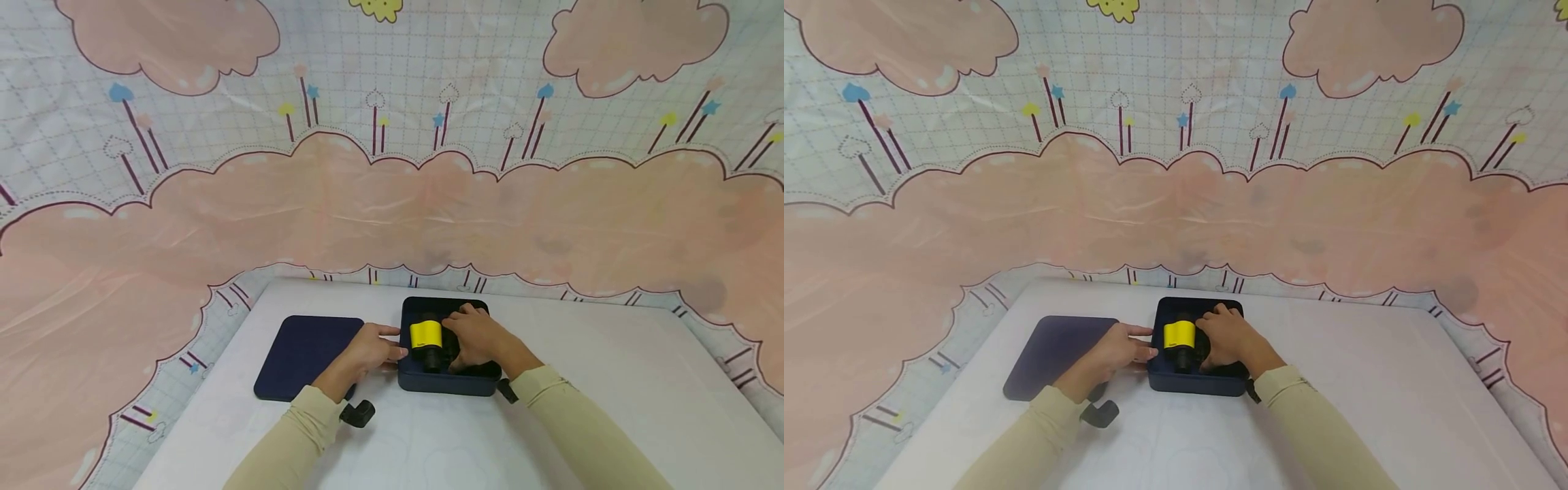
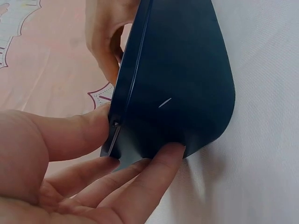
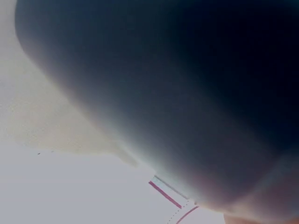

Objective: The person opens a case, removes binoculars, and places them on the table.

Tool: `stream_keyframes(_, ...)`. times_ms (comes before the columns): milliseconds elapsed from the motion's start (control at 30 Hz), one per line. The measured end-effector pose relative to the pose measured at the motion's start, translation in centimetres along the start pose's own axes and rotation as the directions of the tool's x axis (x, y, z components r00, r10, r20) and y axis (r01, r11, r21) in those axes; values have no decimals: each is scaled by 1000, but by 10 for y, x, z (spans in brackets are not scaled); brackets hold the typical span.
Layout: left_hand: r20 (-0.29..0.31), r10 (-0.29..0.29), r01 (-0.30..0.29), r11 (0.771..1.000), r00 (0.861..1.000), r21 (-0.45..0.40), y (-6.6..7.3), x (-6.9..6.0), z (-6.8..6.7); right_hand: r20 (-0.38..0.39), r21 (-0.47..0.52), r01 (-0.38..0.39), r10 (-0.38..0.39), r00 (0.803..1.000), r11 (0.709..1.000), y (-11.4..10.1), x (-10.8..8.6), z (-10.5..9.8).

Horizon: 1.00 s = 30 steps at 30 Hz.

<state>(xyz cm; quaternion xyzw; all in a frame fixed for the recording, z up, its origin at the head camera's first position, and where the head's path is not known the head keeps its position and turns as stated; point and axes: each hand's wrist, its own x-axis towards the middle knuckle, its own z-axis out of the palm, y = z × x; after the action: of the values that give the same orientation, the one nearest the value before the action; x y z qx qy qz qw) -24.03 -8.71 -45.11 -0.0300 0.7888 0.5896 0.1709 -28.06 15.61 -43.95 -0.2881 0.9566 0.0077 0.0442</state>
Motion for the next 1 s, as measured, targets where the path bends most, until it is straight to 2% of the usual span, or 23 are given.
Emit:
stream_keyframes(333,0,-5,5,1000,1000,-5,-1,-1,1,19,50,-2,2,1000,999,1,1,0)
stream_keyframes(567,3,-4,4,1000,1000,-23,0,0,2,22,89,12,-14,1000,996,2,0,-8)
stream_keyframes(1000,-16,-16,15,999,1000,-35,0,2,4,29,72,33,-35,999,997,7,-2,-24)
